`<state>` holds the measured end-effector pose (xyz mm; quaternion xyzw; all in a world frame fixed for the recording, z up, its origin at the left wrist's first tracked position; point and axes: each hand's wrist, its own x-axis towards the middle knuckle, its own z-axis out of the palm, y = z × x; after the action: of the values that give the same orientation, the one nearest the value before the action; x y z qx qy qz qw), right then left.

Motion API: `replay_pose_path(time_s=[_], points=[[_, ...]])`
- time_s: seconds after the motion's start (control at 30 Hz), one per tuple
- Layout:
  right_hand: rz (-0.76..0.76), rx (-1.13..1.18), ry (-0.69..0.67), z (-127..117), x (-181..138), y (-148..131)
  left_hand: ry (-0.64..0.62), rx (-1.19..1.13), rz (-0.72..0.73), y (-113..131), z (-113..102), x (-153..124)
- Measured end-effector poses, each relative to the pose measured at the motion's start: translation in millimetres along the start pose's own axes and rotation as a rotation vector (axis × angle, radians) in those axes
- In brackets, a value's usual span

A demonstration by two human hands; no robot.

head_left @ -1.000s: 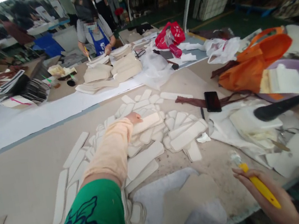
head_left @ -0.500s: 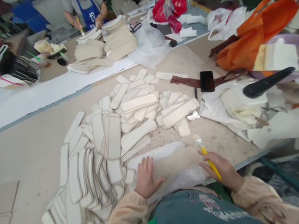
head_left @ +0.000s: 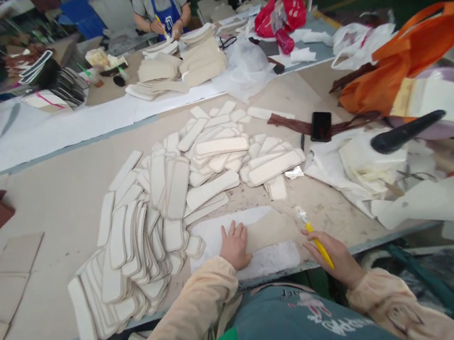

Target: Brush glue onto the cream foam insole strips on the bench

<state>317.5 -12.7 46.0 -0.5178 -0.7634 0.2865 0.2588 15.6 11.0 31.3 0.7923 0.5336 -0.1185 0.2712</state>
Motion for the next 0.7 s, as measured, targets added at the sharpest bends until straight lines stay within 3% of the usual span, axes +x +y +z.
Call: replay_pose_path(time_s=[0.17, 0.3, 0.4, 0.53, 0.7], points=[[0.05, 0.011, 0.034, -8, -29, 6, 0.035, 0.035, 0.065, 9, -1, 14], [0.056, 0.099, 0.024, -8, -34, -2, 0.066, -0.02, 0.041, 11, -1, 16], [0.089, 0.211, -0.015, -5, -29, -14, 0.19, -0.11, -0.044, -2, 5, 1], [0.267, 0.407, -0.055, 7, -13, -35, 0.385, -0.216, -0.177, -32, 26, -34], [0.392, 0.559, -0.172, 30, 15, -64, 0.47, -0.3, -0.108, -52, 49, -49]])
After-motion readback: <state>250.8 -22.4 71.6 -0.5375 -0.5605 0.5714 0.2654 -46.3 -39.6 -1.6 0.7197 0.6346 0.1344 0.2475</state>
